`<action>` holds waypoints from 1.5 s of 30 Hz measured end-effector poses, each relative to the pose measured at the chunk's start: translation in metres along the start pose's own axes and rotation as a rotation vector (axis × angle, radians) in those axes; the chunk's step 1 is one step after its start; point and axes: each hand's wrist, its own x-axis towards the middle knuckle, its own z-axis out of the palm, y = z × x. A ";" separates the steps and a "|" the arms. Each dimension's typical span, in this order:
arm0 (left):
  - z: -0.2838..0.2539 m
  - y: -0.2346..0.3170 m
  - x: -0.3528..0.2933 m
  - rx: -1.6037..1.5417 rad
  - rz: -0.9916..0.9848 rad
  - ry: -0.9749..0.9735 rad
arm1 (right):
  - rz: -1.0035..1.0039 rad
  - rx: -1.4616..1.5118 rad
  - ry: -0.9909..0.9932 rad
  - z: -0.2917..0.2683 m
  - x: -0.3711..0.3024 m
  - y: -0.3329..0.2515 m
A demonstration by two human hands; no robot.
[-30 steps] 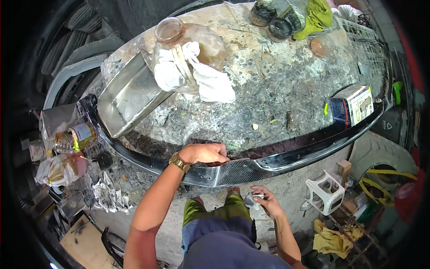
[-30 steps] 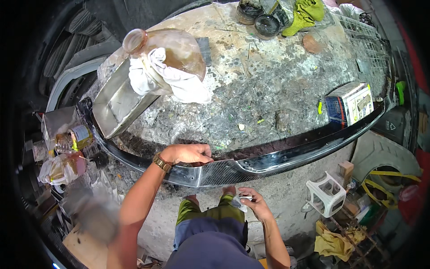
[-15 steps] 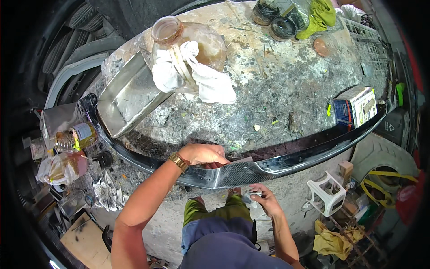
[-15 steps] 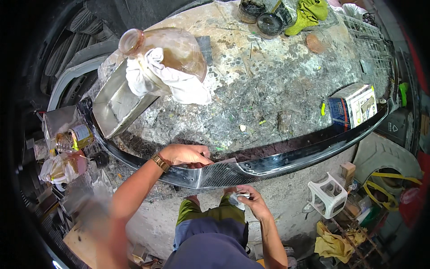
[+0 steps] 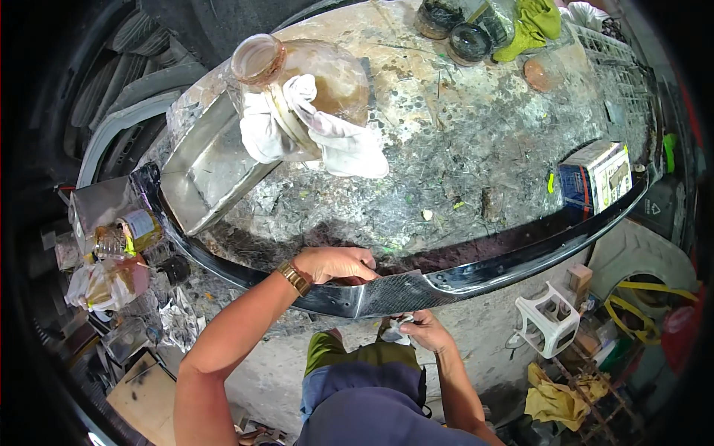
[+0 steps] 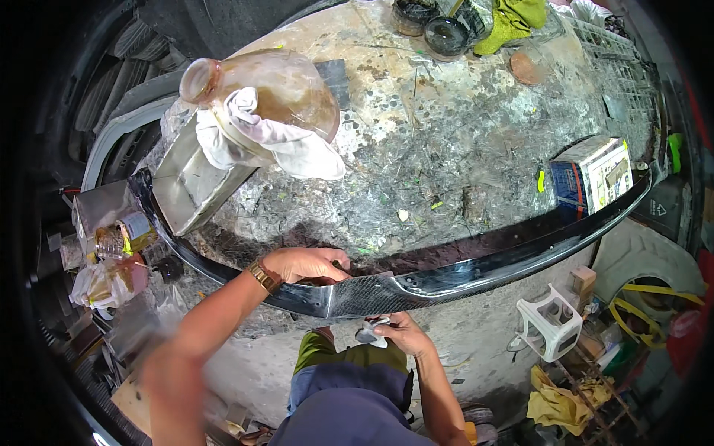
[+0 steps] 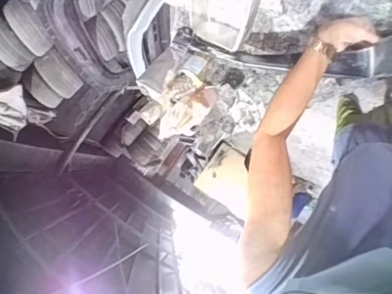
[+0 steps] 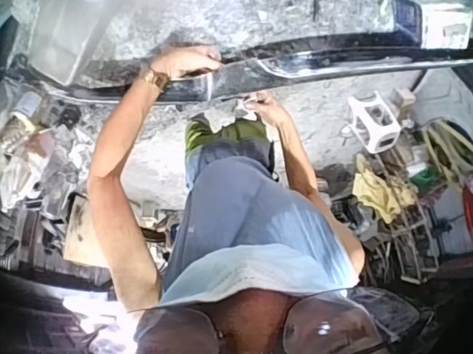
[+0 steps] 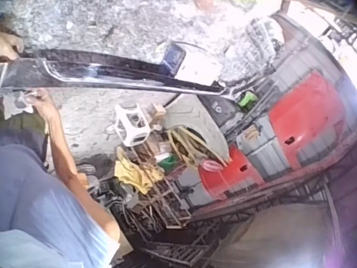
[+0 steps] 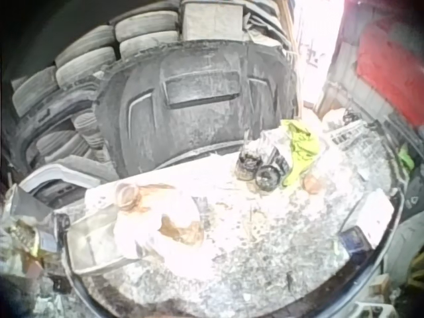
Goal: Sanding and cleaning a carbon fiber automotive component.
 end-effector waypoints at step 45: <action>0.008 0.005 -0.001 0.142 0.301 -0.037 | -0.053 0.275 -0.105 0.002 0.004 0.033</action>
